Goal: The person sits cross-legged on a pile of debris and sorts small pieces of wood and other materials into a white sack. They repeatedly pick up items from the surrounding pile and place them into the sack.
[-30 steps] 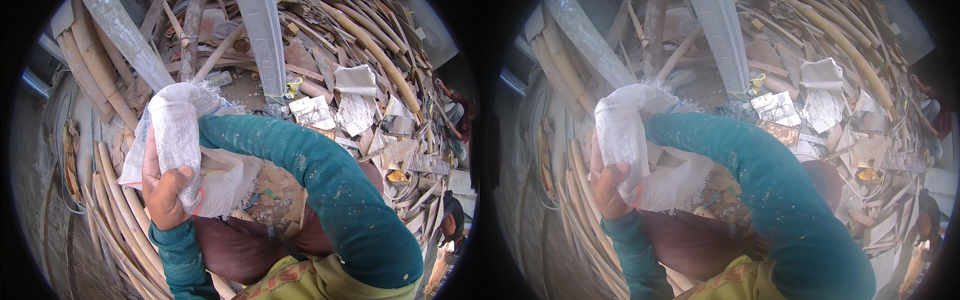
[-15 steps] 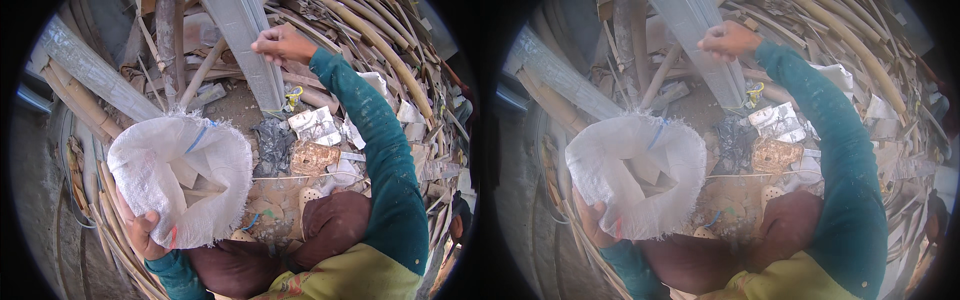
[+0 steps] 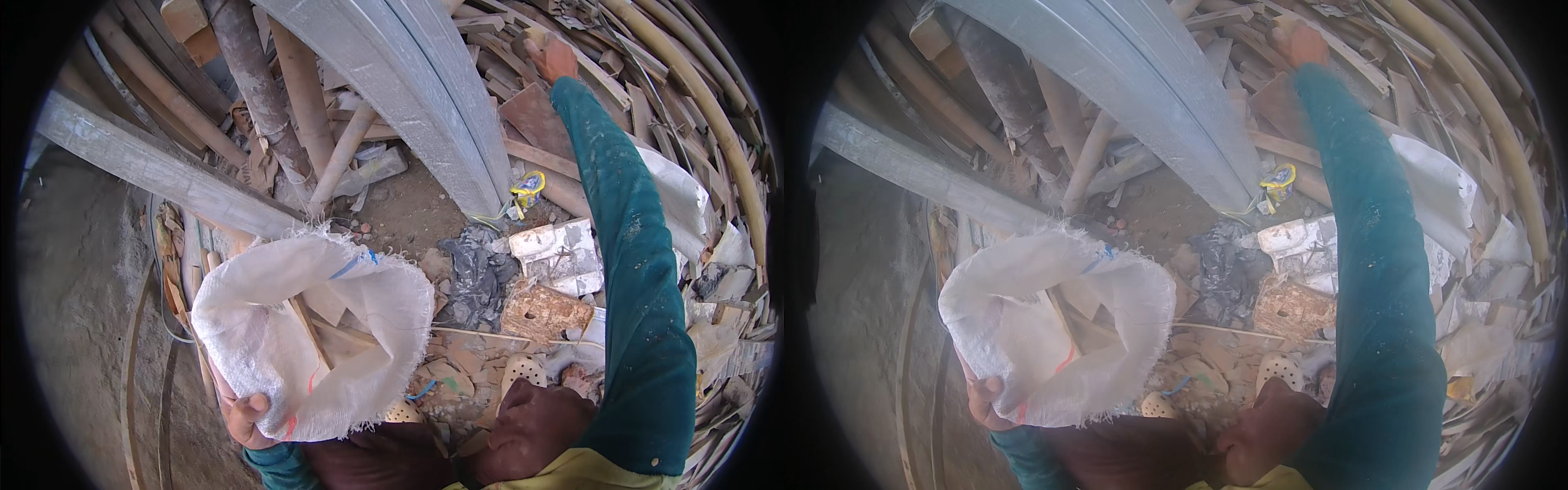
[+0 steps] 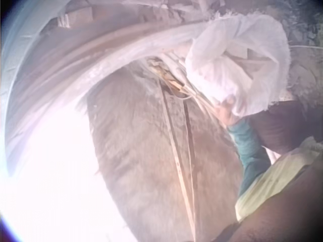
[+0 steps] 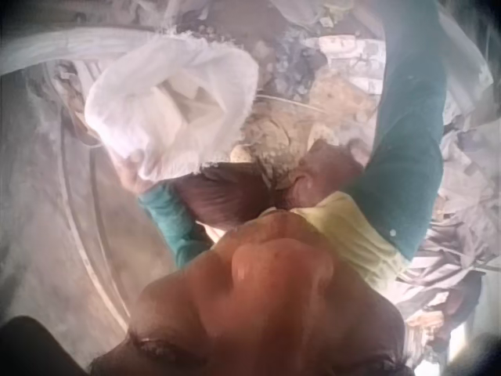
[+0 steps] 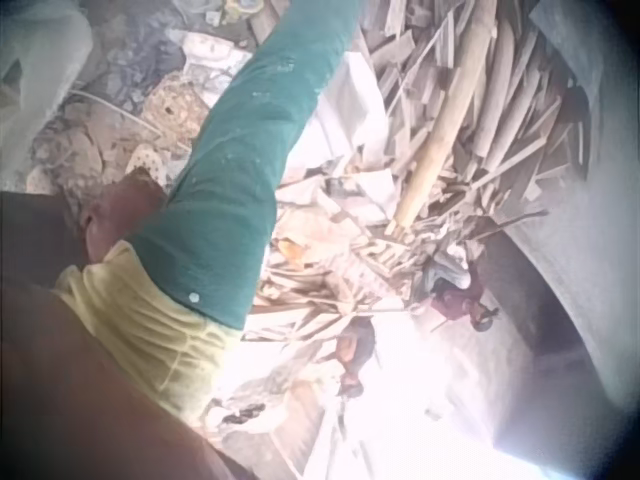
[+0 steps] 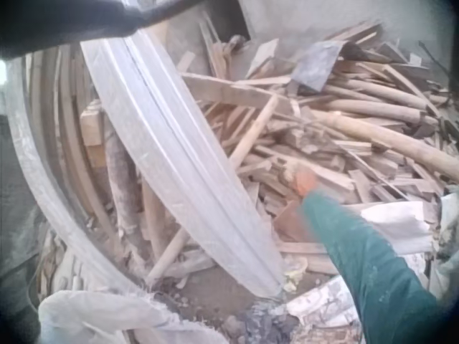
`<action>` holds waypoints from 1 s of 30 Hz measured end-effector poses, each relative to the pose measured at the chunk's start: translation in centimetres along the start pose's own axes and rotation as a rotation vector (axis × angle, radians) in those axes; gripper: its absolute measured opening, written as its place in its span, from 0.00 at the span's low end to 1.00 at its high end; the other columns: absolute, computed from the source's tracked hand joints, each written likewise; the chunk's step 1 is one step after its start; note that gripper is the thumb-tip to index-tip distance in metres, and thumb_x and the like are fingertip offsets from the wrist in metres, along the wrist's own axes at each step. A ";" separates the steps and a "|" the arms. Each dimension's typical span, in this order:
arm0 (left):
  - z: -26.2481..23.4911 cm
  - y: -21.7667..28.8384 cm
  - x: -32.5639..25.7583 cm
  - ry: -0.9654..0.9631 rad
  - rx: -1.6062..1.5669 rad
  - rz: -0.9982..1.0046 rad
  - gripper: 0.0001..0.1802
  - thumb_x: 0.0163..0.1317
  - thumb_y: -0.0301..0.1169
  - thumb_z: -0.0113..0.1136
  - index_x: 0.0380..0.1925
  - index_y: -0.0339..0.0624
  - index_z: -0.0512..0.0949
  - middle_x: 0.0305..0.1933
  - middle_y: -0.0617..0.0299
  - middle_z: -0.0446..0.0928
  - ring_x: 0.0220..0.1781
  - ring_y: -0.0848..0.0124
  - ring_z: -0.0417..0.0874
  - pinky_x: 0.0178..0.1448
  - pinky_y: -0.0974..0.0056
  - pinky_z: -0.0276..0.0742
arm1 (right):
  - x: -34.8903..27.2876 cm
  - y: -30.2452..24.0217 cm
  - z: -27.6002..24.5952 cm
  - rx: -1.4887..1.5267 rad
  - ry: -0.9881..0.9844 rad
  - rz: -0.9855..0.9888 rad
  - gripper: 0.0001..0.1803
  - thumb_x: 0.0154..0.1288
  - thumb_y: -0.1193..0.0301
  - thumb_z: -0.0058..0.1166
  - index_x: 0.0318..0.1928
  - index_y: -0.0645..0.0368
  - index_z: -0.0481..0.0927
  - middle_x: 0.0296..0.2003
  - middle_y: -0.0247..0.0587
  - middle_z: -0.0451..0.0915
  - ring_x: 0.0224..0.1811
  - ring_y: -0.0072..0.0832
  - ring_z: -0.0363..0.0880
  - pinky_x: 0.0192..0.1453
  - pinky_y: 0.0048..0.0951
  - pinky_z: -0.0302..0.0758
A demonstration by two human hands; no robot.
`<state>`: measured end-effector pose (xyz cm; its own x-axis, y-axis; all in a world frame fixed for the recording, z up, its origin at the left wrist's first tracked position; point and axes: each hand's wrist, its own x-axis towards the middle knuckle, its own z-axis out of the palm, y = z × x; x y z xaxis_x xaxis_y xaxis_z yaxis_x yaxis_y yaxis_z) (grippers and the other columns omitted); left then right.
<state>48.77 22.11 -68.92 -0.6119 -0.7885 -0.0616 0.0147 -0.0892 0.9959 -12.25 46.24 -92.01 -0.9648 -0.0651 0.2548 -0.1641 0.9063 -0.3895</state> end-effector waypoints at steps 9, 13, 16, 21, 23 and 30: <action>-3.1 0.1 -0.3 -0.085 -0.124 -0.009 0.59 0.43 0.31 0.65 0.78 0.30 0.50 0.72 0.35 0.66 0.70 0.45 0.74 0.75 0.50 0.69 | -10.2 2.3 -21.0 0.736 0.318 -0.208 0.33 0.72 0.44 0.54 0.57 0.63 0.83 0.45 0.48 0.89 0.48 0.39 0.88 0.57 0.36 0.78; -4.7 0.7 -0.1 -0.172 -0.120 0.008 0.58 0.42 0.30 0.65 0.77 0.28 0.53 0.72 0.38 0.68 0.69 0.48 0.76 0.75 0.54 0.69 | -25.0 -3.5 -25.9 0.877 0.082 -0.362 0.28 0.72 0.56 0.57 0.61 0.65 0.79 0.54 0.46 0.84 0.57 0.31 0.82 0.64 0.32 0.75; -5.4 1.1 -0.6 -0.223 -0.105 0.046 0.57 0.42 0.31 0.65 0.77 0.27 0.54 0.72 0.38 0.68 0.70 0.49 0.76 0.75 0.55 0.68 | -34.0 -8.3 -23.3 0.890 -0.369 -0.601 0.35 0.61 0.55 0.66 0.62 0.67 0.78 0.56 0.46 0.83 0.57 0.33 0.82 0.64 0.34 0.76; -6.3 0.8 -1.5 -0.275 -0.046 0.094 0.57 0.47 0.37 0.62 0.78 0.26 0.51 0.73 0.37 0.66 0.73 0.48 0.72 0.77 0.52 0.64 | -41.7 -23.5 -8.9 0.939 -0.496 -1.116 0.23 0.58 0.64 0.56 0.50 0.66 0.80 0.41 0.56 0.82 0.49 0.53 0.81 0.55 0.51 0.77; -7.1 1.1 -1.3 -0.322 -0.077 0.086 0.53 0.54 0.40 0.59 0.79 0.31 0.52 0.74 0.38 0.64 0.72 0.47 0.71 0.75 0.49 0.66 | -44.6 -30.5 -5.8 0.853 -0.725 -1.202 0.25 0.59 0.66 0.57 0.56 0.68 0.77 0.54 0.62 0.76 0.58 0.57 0.77 0.62 0.52 0.74; -10.7 0.3 2.7 -0.139 0.066 0.104 0.46 0.61 0.41 0.57 0.78 0.34 0.56 0.74 0.45 0.66 0.71 0.50 0.72 0.72 0.50 0.68 | -43.1 -25.1 -10.2 0.988 -0.680 -1.137 0.24 0.64 0.70 0.56 0.59 0.69 0.78 0.52 0.59 0.80 0.58 0.53 0.79 0.64 0.48 0.74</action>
<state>55.60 13.41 -69.48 -0.7131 -0.6994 0.0476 0.0351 0.0322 0.9989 35.59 30.58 -84.21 -0.1305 -0.8677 0.4797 -0.6072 -0.3125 -0.7305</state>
